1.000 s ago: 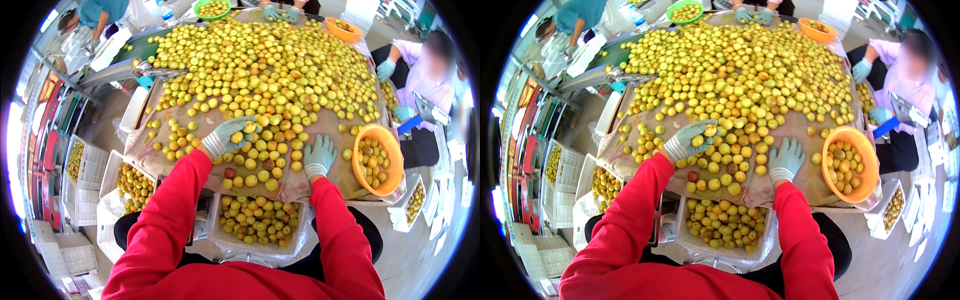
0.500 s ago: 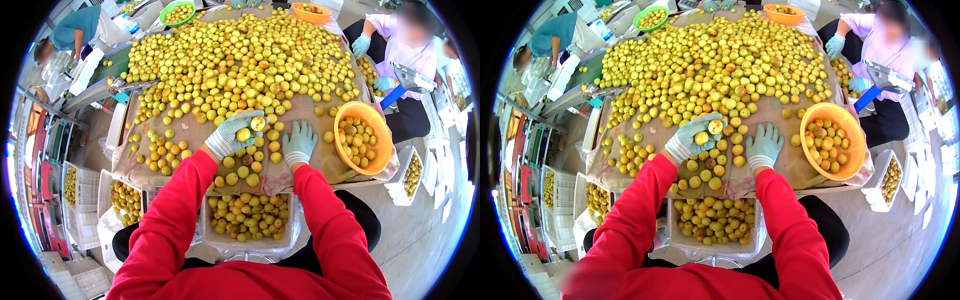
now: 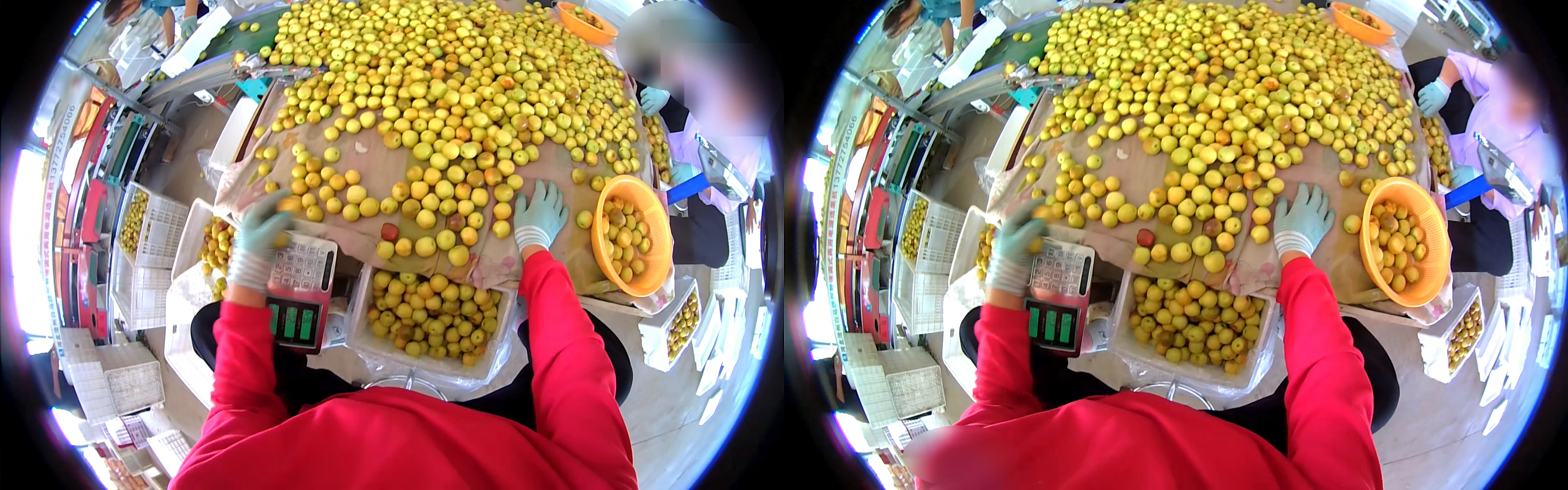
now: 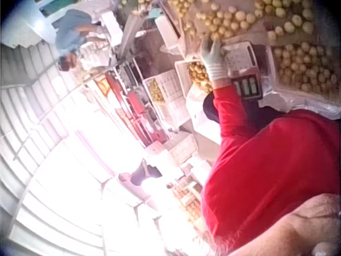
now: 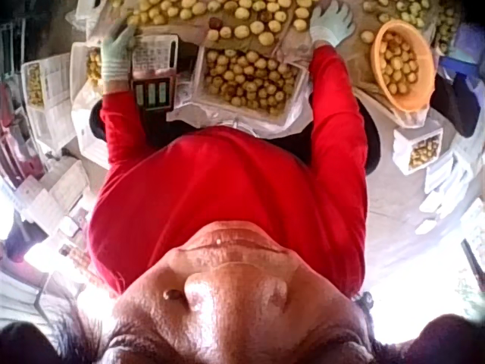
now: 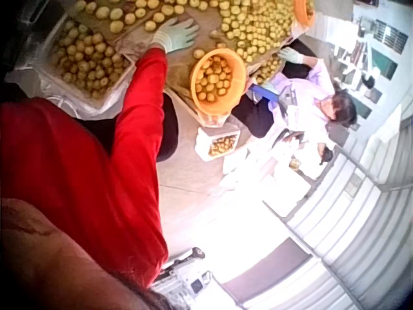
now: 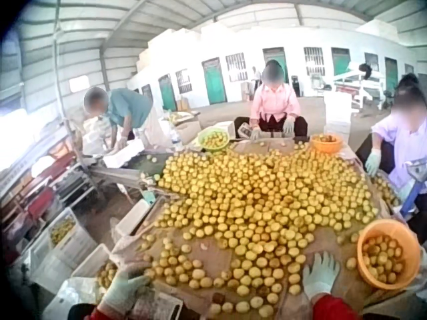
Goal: The person sorts yellow-green plums from a large pile on a table into a white crate, using gloved hands to pick and place individual fruits. The person occasionally inspects plums and transfers them between containers while seated at the table.
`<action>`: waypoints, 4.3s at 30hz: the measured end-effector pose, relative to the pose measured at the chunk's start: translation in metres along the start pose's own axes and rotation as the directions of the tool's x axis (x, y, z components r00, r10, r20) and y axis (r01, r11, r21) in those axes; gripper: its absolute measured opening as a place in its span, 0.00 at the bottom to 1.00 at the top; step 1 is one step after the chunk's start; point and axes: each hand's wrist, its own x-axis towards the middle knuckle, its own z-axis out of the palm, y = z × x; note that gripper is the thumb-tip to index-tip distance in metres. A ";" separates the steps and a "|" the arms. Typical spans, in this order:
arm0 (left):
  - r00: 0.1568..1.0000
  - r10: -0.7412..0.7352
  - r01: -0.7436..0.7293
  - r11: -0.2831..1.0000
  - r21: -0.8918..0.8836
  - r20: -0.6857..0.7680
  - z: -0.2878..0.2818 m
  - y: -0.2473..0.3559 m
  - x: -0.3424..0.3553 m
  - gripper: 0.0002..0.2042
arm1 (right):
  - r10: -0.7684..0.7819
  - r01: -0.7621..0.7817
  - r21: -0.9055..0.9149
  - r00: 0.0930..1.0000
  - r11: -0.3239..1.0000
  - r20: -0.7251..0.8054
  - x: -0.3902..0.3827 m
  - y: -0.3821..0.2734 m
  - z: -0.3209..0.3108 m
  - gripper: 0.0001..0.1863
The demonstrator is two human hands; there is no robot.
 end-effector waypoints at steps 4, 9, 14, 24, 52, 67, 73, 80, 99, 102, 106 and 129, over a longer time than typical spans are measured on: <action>0.845 0.390 0.010 0.673 0.739 -0.366 -0.172 -0.046 -0.020 0.30 | -0.006 0.006 0.003 1.000 1.000 0.012 -0.002 -0.006 0.001 0.30; 0.917 0.100 -0.009 0.973 0.232 -0.387 -0.146 0.013 -0.044 0.18 | 0.020 -0.020 -0.011 0.999 1.000 0.030 0.000 0.003 0.004 0.31; 0.905 -0.353 0.411 0.574 -0.708 0.239 -0.061 0.020 -0.042 0.08 | -0.003 -0.001 0.130 1.000 0.991 0.024 0.006 0.020 0.016 0.28; 0.796 -0.284 0.569 0.652 -0.501 0.535 0.027 -0.024 -0.030 0.15 | -0.588 0.386 0.541 0.764 0.747 0.266 -0.022 -0.170 -0.095 0.16; 0.807 -0.385 0.587 0.431 -0.685 0.449 0.067 -0.026 -0.035 0.18 | -0.760 0.434 0.730 0.624 0.529 0.180 -0.033 -0.329 -0.082 0.13; 0.837 -0.447 0.484 0.331 -0.810 0.317 0.044 -0.024 -0.012 0.13 | -0.698 0.423 0.610 0.639 0.670 0.324 -0.022 -0.381 -0.046 0.19; 0.873 -0.327 0.443 0.223 -0.868 0.362 0.042 -0.036 -0.003 0.28 | -0.655 0.106 0.826 0.668 0.553 0.353 -0.029 -0.298 -0.113 0.19; 0.804 -0.186 0.591 0.143 -0.794 0.565 0.048 -0.042 -0.006 0.16 | -0.342 0.329 0.130 0.935 0.935 0.094 0.040 -0.212 -0.042 0.26; 0.807 -0.363 0.562 0.229 -0.795 0.466 0.044 -0.028 -0.005 0.20 | -0.141 0.128 0.068 0.954 0.989 0.265 0.186 -0.211 0.008 0.32; 0.802 -0.384 0.561 0.222 -0.797 0.458 0.044 -0.027 -0.003 0.20 | -0.154 0.113 0.131 0.917 0.985 0.369 0.193 -0.221 0.017 0.33; 0.796 -0.399 0.571 0.243 -0.784 0.456 0.046 -0.027 -0.003 0.21 | -0.292 0.239 0.180 0.876 0.954 0.384 0.167 -0.266 0.011 0.30; 0.797 -0.323 0.599 0.321 -0.734 0.510 0.051 -0.036 -0.007 0.15 | -0.668 0.615 0.263 0.697 0.743 0.261 -0.062 -0.212 -0.068 0.36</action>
